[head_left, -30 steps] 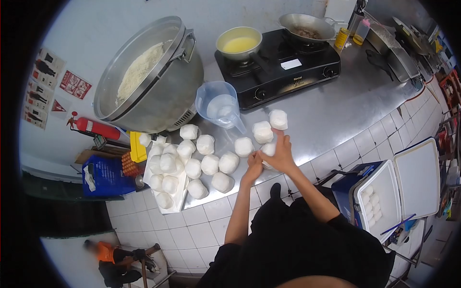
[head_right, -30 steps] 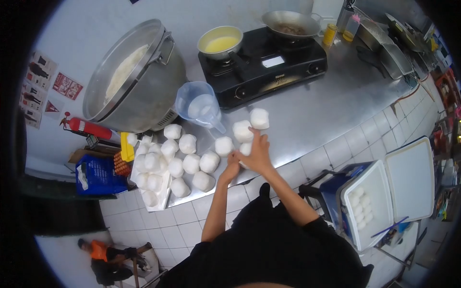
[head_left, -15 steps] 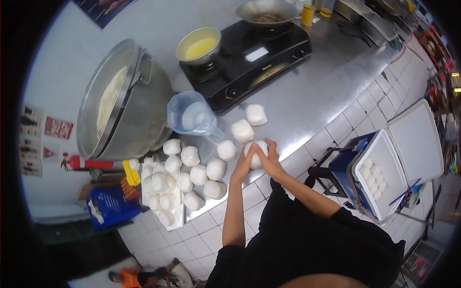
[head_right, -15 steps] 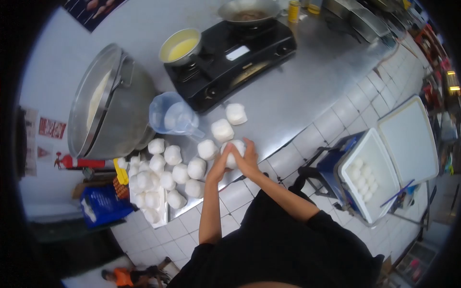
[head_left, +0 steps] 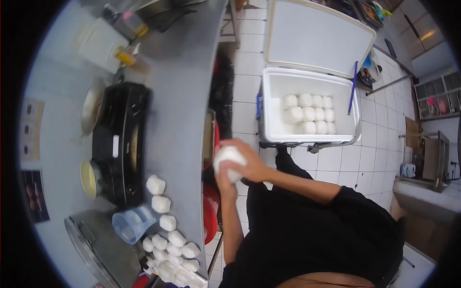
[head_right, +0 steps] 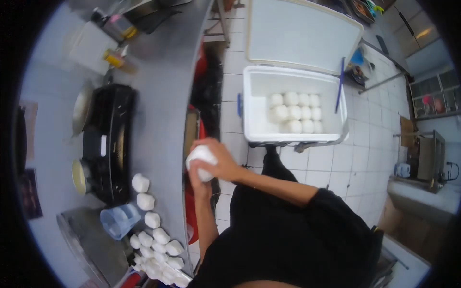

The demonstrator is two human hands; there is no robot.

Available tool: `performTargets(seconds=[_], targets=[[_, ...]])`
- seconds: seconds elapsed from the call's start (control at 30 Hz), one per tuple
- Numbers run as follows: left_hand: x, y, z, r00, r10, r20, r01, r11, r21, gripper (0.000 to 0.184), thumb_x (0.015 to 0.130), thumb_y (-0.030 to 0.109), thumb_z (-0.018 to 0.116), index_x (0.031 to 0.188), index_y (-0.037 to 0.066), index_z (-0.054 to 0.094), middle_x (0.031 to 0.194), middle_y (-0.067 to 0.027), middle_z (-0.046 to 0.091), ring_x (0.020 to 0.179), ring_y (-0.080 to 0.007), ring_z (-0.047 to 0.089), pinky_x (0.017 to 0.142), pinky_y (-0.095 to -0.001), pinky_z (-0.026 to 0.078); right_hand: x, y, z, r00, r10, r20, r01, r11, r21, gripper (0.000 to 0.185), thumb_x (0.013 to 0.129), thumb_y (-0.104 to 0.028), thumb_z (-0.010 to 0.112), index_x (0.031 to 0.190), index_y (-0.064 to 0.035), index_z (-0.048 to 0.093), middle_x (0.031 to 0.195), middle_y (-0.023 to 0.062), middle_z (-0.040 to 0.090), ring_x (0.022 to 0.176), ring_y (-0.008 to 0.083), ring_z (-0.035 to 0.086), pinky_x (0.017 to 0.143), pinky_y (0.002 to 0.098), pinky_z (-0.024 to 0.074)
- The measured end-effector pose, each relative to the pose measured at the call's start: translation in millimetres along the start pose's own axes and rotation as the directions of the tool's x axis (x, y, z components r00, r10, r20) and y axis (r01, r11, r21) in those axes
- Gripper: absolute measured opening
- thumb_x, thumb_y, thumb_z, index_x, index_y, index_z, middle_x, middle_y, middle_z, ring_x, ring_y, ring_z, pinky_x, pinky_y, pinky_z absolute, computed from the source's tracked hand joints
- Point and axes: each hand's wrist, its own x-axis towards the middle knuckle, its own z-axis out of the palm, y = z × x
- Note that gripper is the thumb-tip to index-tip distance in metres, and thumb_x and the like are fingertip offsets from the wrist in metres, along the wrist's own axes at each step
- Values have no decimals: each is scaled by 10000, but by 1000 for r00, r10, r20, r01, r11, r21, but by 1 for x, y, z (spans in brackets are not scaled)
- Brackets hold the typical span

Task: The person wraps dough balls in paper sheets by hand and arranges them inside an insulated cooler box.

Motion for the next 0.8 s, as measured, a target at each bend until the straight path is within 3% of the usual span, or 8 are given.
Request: performTargets(seconds=[0.13,0.2,0.37,0.47,0.5,0.6,0.7,0.8], targets=[[73,-53,127,908,-295,298,296,954,43,620,989,355,511,1488,43,318,1421,-120,413,1285,-211,436,1048,-329,380,-8,30,-142,944,263,-199,-200,936,289,463,924,-187,616,1335,-47,456,1192,103,523,1103,211,520,984,321,403],[102,-90,184,874,-376,307,385,922,33,626,979,334,544,1493,60,316,1418,-121,407,1278,-216,434,1058,-318,368,-16,63,-197,902,336,-272,-239,912,334,460,956,-216,565,1363,-55,423,1216,106,503,1127,210,499,1004,323,385],[161,-166,230,717,-645,265,537,753,380,719,840,483,705,1409,155,412,1355,-122,469,1215,-279,513,853,-474,521,-41,172,-262,766,589,-258,-363,727,583,516,1004,-331,464,1434,-78,331,1325,125,413,1238,225,420,1069,334,318],[199,-191,217,428,-888,170,705,446,552,779,811,542,706,1407,145,398,1306,-133,518,1129,-296,578,826,-500,525,-57,231,-256,576,776,-257,-541,598,592,610,988,-386,492,1471,-97,258,1383,137,370,1273,255,404,1072,353,328],[208,-199,215,324,-930,176,749,366,552,832,782,589,706,1407,141,387,1277,-140,546,1106,-313,596,800,-538,522,-53,225,-259,434,884,-176,-574,422,701,712,961,-456,521,1490,-104,200,1427,155,331,1300,284,388,1077,378,332],[229,-230,214,189,-980,57,772,185,608,800,840,547,666,1414,67,381,1325,-166,524,1173,-325,570,879,-566,516,-63,259,-258,217,972,-91,-633,211,744,774,923,-581,520,1491,-276,91,1448,175,290,1324,333,349,936,585,422],[244,-269,207,90,-995,44,781,98,617,811,830,531,684,1419,66,374,1308,-171,536,1190,-331,557,883,-573,517,-69,289,-256,140,984,-112,-540,171,824,739,936,-533,540,1486,-278,116,1456,182,276,1336,313,342,980,537,412],[238,-287,194,226,-974,34,797,205,568,836,779,488,747,1414,91,378,1312,-137,531,1185,-298,559,848,-548,525,-82,318,-241,220,903,-369,-630,420,653,790,939,-410,598,1499,-100,135,1448,190,307,1329,317,357,1041,399,378]])
